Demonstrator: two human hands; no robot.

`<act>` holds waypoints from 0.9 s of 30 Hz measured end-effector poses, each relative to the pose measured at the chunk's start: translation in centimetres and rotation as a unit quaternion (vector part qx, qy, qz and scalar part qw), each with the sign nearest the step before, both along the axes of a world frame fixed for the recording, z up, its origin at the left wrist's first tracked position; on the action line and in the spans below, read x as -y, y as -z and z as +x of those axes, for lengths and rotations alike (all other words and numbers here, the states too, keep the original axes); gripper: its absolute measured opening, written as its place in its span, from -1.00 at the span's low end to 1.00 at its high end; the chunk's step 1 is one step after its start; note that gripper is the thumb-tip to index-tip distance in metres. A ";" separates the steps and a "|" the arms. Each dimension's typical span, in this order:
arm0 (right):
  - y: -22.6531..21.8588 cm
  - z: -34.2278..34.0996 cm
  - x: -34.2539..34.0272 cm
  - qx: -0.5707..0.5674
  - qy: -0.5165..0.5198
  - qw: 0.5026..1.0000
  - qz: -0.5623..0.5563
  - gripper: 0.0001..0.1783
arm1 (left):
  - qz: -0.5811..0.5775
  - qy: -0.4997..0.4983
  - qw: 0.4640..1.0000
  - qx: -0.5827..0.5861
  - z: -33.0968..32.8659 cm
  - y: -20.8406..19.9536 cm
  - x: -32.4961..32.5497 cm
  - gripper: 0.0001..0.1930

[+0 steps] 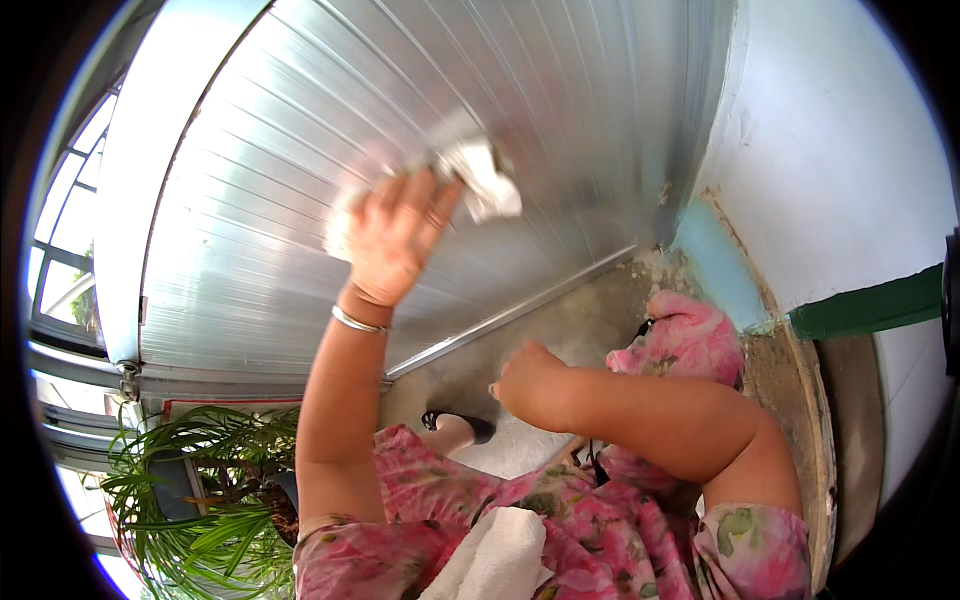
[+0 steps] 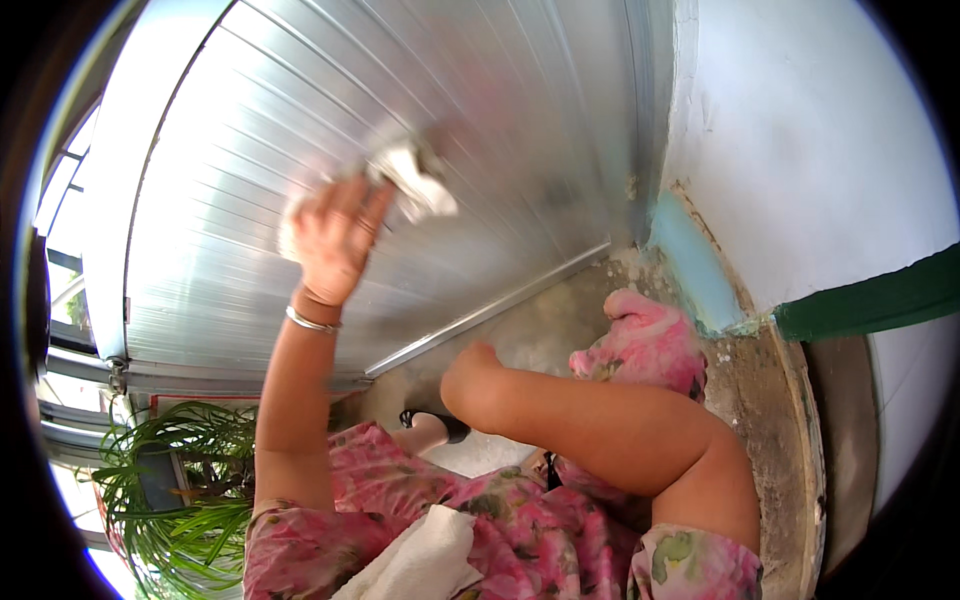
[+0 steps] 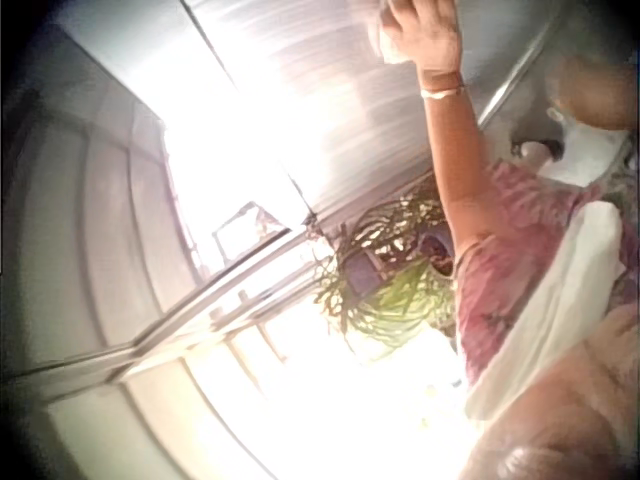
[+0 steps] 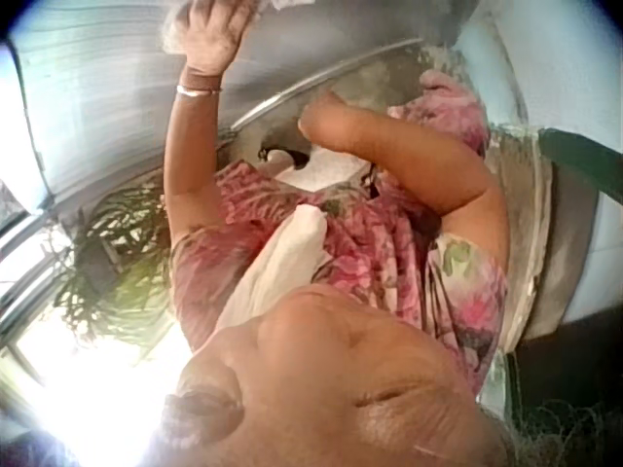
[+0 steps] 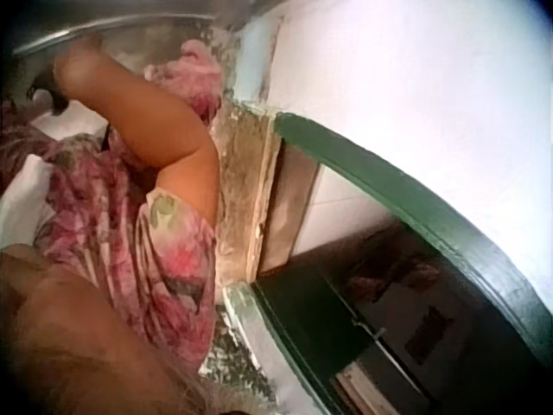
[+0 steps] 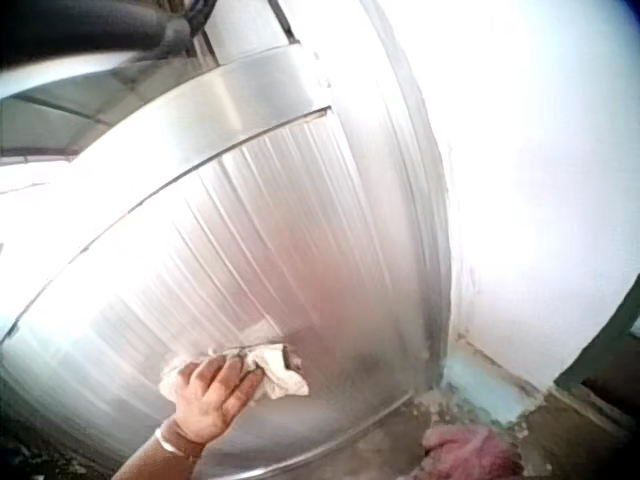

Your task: The person wipes a corrugated metal surface with a white cloth, moving systematically from the upper section down to the lower edge. The person uses both hands to hold and maneuver the cloth while cleaning the vertical surface.

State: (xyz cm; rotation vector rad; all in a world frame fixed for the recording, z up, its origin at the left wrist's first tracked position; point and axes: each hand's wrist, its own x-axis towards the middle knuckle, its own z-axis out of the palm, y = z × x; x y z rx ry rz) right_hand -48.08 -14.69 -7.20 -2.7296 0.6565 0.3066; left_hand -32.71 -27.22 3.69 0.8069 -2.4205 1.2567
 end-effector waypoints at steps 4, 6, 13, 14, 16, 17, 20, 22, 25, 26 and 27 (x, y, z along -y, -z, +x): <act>-2.3 0.7 1.0 -0.076 -0.053 0.995 -0.021 -0.84 | 0.049 0.042 0.992 0.111 2.8 4.8 -0.7 -0.58; -1.7 0.4 1.5 -0.054 -0.011 0.998 -0.031 -0.86 | 0.013 0.003 0.996 0.085 2.3 2.0 -0.7 -0.59; -0.8 -0.5 0.9 0.018 0.004 0.999 -0.034 -0.81 | -0.207 0.001 0.972 -0.111 4.7 -12.8 0.7 -0.45; -0.6 -0.3 0.7 0.010 -0.001 1.000 -0.028 -0.79 | -0.180 0.005 0.971 -0.155 4.8 -13.7 0.8 -0.43; -0.6 0.3 0.6 -0.007 -0.007 1.000 -0.016 -0.76 | -0.177 0.015 0.975 -0.136 5.3 -13.3 0.7 -0.43; -1.3 0.6 0.3 -0.010 -0.016 1.000 -0.013 -0.75 | -0.177 0.015 0.977 -0.122 5.6 -13.0 0.3 -0.43; -2.9 0.6 -0.4 -0.031 -0.040 0.999 -0.013 -0.71 | -0.148 0.023 0.977 -0.152 4.7 -7.5 0.0 -0.48; -2.7 0.6 -0.9 -0.044 -0.072 0.996 -0.018 -0.66 | -0.106 0.023 0.986 -0.128 4.0 -3.7 -0.2 -0.51; -2.9 0.5 -1.0 -0.082 -0.114 0.990 -0.034 -0.53 | -0.047 -0.005 0.998 -0.043 4.3 2.7 -0.5 -0.59; -3.4 0.3 -1.1 -0.094 -0.125 0.987 -0.046 -0.52 | -0.017 -0.009 1.000 -0.024 4.0 4.3 -0.8 -0.62; -3.5 0.2 -1.2 -0.081 -0.119 0.989 -0.040 -0.52 | 0.010 0.000 1.000 -0.004 3.7 6.0 -0.8 -0.65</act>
